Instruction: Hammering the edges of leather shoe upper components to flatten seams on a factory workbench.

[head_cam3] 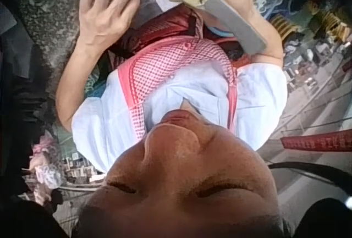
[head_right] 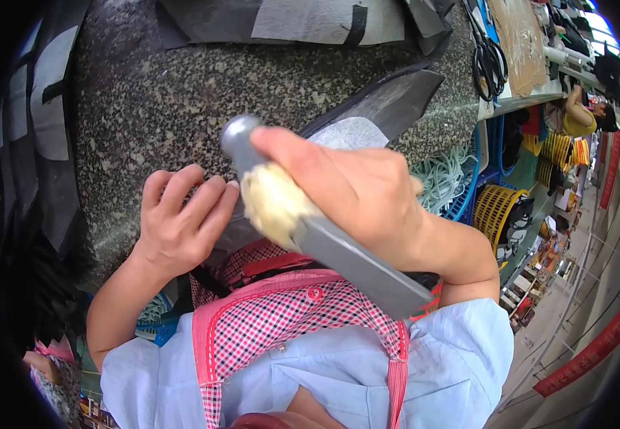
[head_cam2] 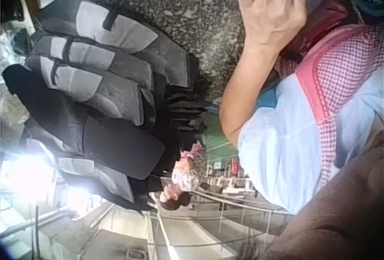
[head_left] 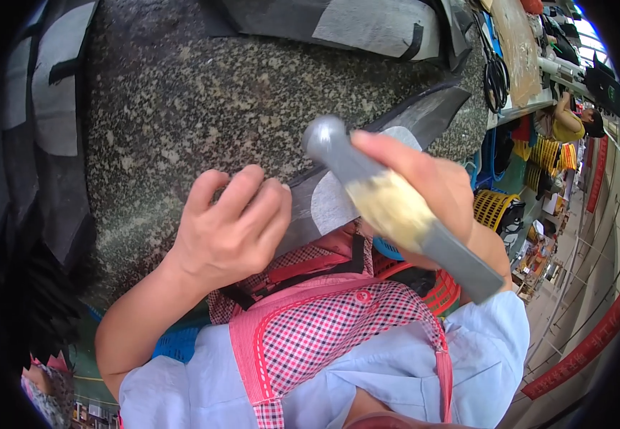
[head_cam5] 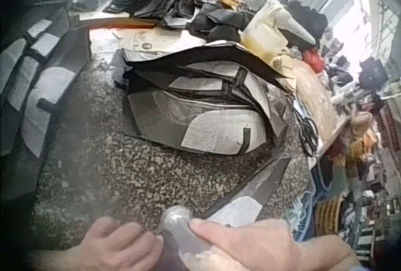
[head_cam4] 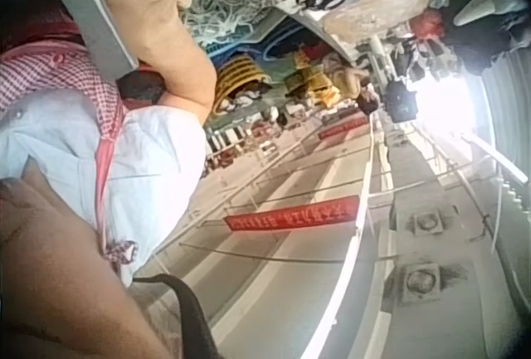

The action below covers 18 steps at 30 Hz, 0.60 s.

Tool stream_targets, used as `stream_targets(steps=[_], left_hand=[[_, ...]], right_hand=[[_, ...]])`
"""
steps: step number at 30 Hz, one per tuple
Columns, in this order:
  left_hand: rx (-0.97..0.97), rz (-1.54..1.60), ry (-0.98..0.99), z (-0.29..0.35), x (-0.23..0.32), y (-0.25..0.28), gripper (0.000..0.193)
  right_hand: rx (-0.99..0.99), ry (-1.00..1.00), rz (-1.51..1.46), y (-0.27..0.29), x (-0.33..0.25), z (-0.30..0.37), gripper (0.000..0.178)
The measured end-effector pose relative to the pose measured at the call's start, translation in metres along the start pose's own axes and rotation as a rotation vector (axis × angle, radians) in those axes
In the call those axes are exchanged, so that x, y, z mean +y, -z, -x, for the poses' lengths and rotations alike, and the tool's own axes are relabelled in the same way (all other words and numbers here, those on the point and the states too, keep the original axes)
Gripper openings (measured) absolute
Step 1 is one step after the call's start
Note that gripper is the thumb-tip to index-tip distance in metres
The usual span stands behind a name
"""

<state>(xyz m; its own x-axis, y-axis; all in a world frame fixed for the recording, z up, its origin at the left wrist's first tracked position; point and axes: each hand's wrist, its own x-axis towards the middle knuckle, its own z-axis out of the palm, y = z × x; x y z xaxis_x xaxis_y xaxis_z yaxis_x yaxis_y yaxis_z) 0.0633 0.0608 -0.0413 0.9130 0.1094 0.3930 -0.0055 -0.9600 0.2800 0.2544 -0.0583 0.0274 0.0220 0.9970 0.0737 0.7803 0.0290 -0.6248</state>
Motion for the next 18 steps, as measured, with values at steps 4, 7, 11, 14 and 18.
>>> stream_targets(steps=[4, 7, 11, 14, 18], left_hand=[[0.011, 0.139, 0.026, 0.001, -0.017, -0.001, 0.021], [-0.071, 0.278, 0.131, 0.005, -0.021, 0.004, 0.019], [-0.006, 0.043, -0.061, 0.003, -0.012, 0.006, 0.021], [0.021, 0.062, -0.082, 0.005, -0.014, 0.005, 0.021], [-0.028, 0.285, 0.083, 0.009, -0.029, 0.004, 0.022]], right_hand=[[-0.256, -0.078, 0.115, -0.008, -0.001, 0.006, 0.055], [-0.337, -0.132, 0.025, -0.004, 0.003, -0.004, 0.052], [-0.028, -0.082, 0.084, 0.006, -0.01, -0.012, 0.051], [-0.43, -0.16, 0.123, -0.008, -0.011, -0.005, 0.056], [-0.504, -0.1, 0.108, -0.001, -0.006, -0.015, 0.044]])
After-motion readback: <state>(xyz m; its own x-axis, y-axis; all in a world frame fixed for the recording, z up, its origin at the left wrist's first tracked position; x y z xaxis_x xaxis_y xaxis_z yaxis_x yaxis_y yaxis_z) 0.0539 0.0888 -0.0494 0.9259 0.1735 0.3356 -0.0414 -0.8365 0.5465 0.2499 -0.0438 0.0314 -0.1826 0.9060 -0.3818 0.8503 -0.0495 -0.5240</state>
